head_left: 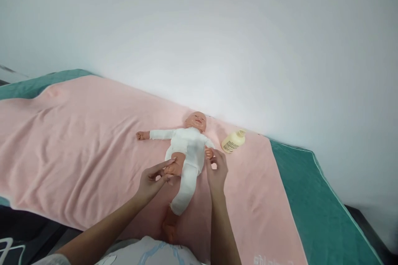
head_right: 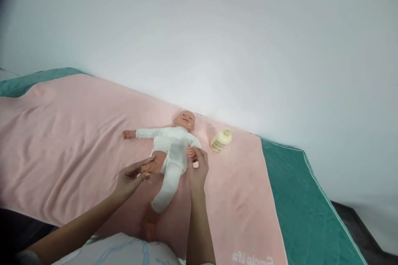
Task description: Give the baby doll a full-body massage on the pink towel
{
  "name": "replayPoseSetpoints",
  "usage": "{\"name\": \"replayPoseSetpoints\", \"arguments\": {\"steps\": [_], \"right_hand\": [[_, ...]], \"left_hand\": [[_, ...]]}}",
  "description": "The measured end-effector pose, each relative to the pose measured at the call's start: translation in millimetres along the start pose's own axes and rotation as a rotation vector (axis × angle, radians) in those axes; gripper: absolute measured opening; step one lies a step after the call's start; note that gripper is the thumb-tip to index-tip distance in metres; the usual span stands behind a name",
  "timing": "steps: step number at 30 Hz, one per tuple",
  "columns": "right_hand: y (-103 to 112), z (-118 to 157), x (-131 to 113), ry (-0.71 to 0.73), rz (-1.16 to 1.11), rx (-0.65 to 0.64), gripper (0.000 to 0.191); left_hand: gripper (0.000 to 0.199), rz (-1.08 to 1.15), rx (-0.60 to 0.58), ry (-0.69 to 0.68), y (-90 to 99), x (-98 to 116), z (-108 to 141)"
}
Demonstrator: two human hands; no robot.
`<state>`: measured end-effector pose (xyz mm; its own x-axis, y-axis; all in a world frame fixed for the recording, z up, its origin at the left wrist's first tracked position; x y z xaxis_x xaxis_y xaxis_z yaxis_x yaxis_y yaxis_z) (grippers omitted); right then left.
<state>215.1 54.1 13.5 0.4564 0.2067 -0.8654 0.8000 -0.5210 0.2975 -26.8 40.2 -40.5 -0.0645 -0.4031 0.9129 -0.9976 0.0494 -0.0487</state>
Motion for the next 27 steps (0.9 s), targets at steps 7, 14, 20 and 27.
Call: {"name": "replayPoseSetpoints", "arguments": {"steps": [7,14,20,27], "right_hand": [[-40.8,25.2,0.5,0.174,0.157,-0.234,0.034],[0.7,4.6,15.8,-0.043,0.113,0.058,0.035],[53.2,-5.0,79.2,-0.506,-0.096,0.341,0.050],[79.6,6.1,129.1,-0.664,-0.161,0.397,0.052]], "left_hand": [[0.036,0.001,-0.053,-0.014,-7.3,2.9,-8.3],[0.044,-0.129,-0.347,-0.435,-6.9,37.2,36.2],[0.061,-0.257,-0.506,-0.451,5.0,24.0,79.9],[0.062,-0.333,-0.710,-0.446,17.4,-7.5,122.1]]}}
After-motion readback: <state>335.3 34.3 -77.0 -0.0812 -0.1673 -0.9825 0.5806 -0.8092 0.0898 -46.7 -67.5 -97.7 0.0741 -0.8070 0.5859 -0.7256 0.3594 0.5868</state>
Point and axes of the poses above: each hand's wrist, its own z-axis away from the middle knuckle, its own y-axis out of the back of the hand, x = y × z, the point moved 7 cm from there along -z, towards the middle knuckle, and after that the axes turned 7 degrees about -y, right-handed, at the moved point
